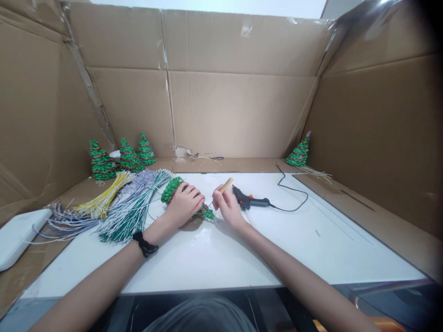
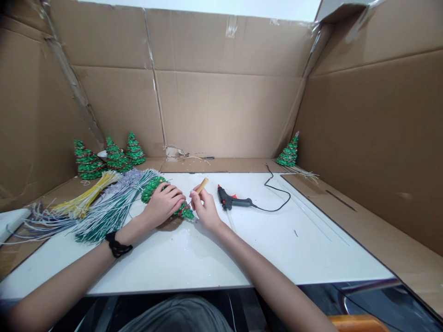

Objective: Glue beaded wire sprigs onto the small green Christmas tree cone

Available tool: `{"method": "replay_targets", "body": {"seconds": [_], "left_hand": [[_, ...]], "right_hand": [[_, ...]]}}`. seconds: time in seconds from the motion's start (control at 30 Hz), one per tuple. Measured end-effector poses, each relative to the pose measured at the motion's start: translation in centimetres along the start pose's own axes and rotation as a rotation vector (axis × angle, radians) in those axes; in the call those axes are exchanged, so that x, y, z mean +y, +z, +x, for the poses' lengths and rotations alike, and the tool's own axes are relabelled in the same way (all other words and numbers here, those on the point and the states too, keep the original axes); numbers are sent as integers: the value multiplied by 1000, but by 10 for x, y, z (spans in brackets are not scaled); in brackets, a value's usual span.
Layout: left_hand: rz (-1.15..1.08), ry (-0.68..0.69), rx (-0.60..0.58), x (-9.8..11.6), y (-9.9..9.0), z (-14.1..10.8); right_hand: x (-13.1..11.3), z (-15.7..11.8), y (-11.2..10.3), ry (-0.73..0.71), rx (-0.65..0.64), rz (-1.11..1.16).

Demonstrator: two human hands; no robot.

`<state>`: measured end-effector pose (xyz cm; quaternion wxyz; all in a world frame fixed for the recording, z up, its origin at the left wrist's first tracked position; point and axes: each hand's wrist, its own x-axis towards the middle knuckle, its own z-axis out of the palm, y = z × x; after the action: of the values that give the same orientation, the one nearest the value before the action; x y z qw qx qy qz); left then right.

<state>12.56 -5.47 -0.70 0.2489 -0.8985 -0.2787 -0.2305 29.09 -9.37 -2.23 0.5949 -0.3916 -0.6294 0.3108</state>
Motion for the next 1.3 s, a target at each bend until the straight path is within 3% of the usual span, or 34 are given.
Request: {"method": "replay_targets", "body": {"seconds": [0.17, 0.5, 1.3], "left_hand": [[27, 50, -12, 0, 1, 0], [78, 39, -18, 4, 0, 1], [48, 14, 3, 3, 1, 0]], "right_hand": [[0, -5, -1, -33, -56, -60], [6, 5, 10, 125, 42, 144], [30, 11, 8, 421, 14, 507]]}}
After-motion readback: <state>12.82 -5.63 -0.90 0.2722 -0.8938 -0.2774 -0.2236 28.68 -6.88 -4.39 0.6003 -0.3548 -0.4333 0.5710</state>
